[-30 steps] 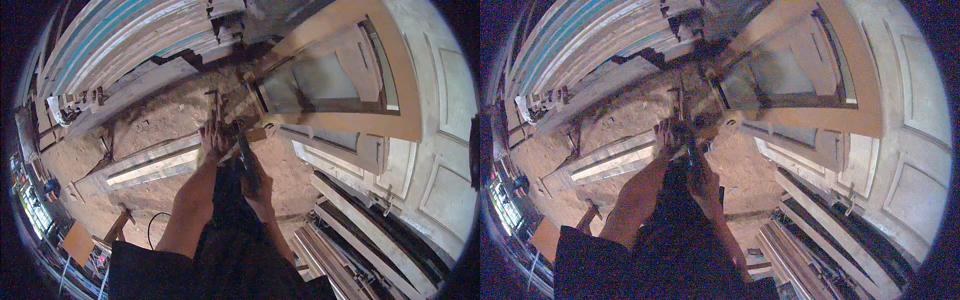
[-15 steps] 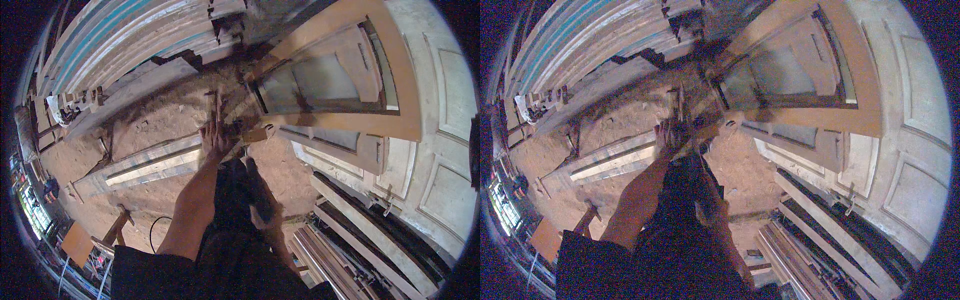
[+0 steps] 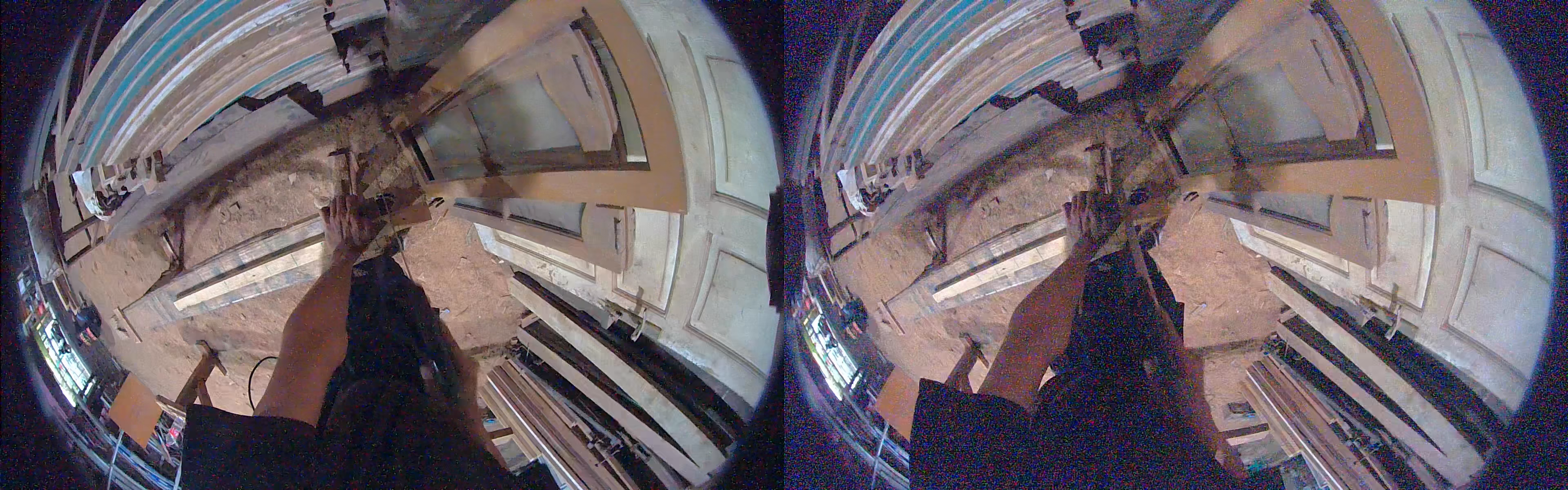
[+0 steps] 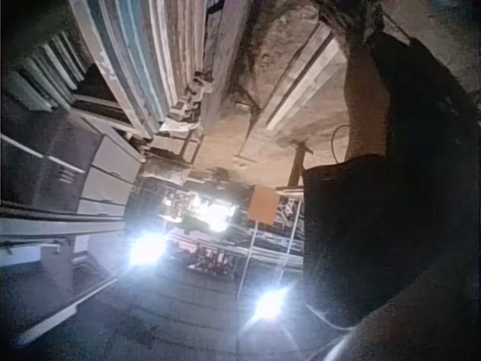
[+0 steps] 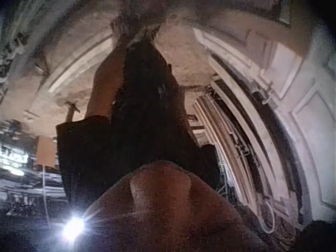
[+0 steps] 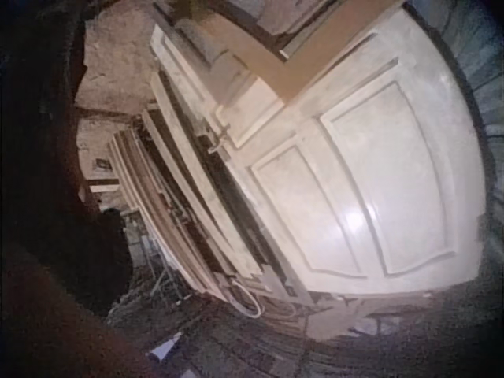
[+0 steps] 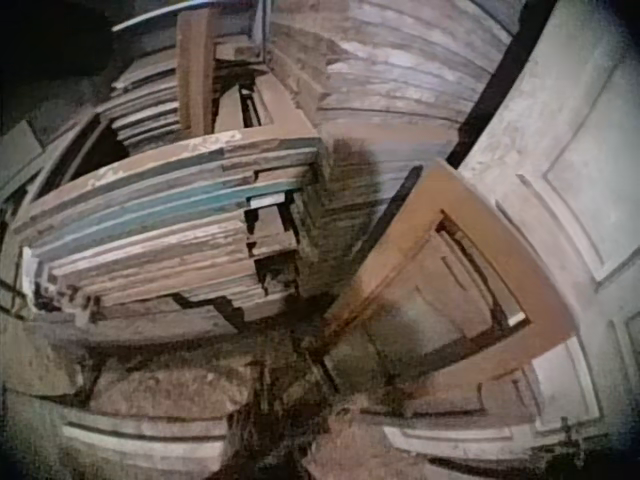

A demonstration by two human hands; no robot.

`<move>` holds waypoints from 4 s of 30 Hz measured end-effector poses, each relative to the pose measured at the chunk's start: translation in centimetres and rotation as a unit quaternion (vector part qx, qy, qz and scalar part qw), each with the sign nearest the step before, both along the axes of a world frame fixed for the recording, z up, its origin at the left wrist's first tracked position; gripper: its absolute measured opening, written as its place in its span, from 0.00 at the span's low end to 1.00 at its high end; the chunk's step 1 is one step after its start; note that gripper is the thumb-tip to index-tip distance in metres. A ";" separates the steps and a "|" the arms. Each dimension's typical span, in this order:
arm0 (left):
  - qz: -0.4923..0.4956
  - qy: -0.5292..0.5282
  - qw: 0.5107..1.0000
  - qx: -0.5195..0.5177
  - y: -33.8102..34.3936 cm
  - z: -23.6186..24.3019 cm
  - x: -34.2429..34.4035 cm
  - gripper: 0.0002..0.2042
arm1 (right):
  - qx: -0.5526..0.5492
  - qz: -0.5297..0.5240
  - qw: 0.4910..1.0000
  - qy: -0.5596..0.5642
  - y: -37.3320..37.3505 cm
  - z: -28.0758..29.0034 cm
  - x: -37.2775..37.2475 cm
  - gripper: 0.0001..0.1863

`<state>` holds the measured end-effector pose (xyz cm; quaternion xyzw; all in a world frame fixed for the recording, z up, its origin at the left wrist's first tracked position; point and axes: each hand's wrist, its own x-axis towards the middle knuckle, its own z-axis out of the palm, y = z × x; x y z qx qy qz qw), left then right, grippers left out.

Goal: The person saws a wooden plank using a handsaw while holding it steady with one hand on a stack of lumber.

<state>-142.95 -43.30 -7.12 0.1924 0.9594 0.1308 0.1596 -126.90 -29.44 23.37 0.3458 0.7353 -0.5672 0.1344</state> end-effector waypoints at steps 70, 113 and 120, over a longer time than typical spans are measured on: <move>0.076 -0.098 0.992 0.006 0.4 1.7 -0.5 0.38 | 0.069 0.009 0.998 -0.005 -1.1 -0.1 -0.5 0.30; -0.056 0.099 0.993 0.024 0.1 -3.1 0.5 0.34 | 0.043 -0.016 0.998 0.036 -0.4 -5.6 -0.9 0.37; -0.055 0.199 0.975 0.085 -5.4 -12.5 -0.9 0.25 | -0.021 0.033 0.998 -0.058 0.5 4.4 4.3 0.44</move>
